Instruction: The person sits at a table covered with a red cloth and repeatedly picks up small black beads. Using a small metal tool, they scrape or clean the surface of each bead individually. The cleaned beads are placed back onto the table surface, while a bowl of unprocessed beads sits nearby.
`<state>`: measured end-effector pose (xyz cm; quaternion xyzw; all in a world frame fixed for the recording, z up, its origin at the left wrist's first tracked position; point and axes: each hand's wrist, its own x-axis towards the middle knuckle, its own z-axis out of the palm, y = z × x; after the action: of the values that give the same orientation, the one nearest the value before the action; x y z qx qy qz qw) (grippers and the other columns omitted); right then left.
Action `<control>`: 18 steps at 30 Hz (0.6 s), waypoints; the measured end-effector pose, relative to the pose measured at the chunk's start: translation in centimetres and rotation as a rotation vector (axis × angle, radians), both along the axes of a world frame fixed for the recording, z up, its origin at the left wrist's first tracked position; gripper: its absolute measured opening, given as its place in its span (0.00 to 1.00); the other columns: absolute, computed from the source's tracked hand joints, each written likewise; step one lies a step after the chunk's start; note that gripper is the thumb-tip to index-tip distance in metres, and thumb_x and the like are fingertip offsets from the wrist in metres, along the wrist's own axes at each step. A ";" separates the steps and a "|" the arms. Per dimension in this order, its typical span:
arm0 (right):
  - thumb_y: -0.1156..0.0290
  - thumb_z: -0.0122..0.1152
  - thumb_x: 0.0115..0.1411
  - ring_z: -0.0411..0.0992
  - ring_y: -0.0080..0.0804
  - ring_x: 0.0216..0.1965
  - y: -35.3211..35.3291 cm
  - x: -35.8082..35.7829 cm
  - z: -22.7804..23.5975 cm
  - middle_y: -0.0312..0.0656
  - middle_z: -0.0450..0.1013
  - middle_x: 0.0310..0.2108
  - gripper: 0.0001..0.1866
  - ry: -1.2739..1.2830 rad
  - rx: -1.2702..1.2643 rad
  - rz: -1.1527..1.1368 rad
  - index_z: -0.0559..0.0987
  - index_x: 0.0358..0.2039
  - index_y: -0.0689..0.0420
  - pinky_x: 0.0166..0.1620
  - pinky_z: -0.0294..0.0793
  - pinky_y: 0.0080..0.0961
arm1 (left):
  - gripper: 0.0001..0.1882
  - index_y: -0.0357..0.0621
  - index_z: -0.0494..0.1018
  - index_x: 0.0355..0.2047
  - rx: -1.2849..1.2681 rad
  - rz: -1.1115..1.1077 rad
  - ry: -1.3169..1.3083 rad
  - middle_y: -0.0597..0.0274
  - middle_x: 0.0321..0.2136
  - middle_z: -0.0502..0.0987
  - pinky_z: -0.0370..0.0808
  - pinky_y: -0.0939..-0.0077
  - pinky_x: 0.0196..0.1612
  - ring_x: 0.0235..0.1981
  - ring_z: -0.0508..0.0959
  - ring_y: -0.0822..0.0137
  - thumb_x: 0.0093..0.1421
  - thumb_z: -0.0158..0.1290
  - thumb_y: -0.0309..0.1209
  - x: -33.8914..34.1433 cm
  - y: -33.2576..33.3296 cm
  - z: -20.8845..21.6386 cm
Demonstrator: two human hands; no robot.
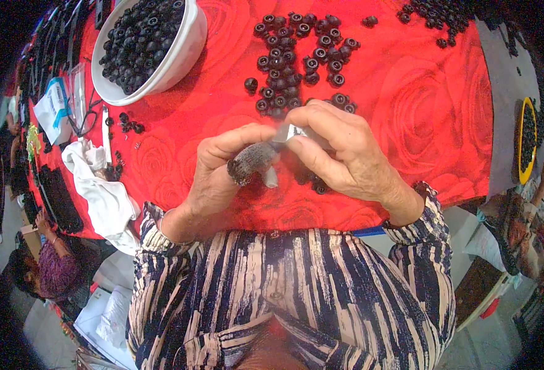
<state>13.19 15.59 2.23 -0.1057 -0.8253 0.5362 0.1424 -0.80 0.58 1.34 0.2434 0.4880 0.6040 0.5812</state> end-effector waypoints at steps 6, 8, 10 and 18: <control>0.77 0.56 0.54 0.68 0.36 0.25 0.1 0.0 -0.4 0.44 0.67 0.26 0.09 0.040 0.018 0.025 0.72 0.37 0.64 0.28 0.66 0.27 | 0.13 0.35 0.73 0.44 -0.036 -0.019 -0.041 0.64 0.32 0.74 0.71 0.85 0.27 0.24 0.74 0.77 0.59 0.45 0.17 0.0 0.0 0.3; 0.77 0.56 0.54 0.68 0.36 0.24 0.4 -0.1 -0.3 0.44 0.67 0.25 0.09 0.046 0.031 0.046 0.72 0.37 0.64 0.28 0.66 0.27 | 0.13 0.35 0.73 0.44 -0.047 -0.022 -0.063 0.64 0.31 0.75 0.71 0.85 0.27 0.24 0.74 0.77 0.59 0.45 0.18 -0.1 0.0 0.2; 0.77 0.56 0.54 0.68 0.36 0.24 0.5 -0.2 -0.1 0.44 0.67 0.25 0.09 0.041 0.034 0.065 0.73 0.36 0.64 0.27 0.66 0.27 | 0.13 0.36 0.73 0.43 -0.069 -0.037 -0.087 0.64 0.31 0.75 0.71 0.84 0.26 0.25 0.75 0.77 0.59 0.46 0.18 -0.2 0.0 0.0; 0.78 0.56 0.52 0.68 0.36 0.24 1.0 -0.3 0.2 0.44 0.68 0.25 0.09 0.022 0.042 0.140 0.73 0.35 0.64 0.27 0.66 0.29 | 0.12 0.37 0.75 0.42 -0.072 -0.043 -0.122 0.63 0.30 0.76 0.71 0.83 0.26 0.25 0.75 0.75 0.58 0.47 0.18 -0.2 -0.1 -0.2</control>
<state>12.93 16.62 2.43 -0.0388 -0.8401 0.5285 0.1155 -1.01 0.51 1.18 0.1958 0.4677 0.5871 0.6311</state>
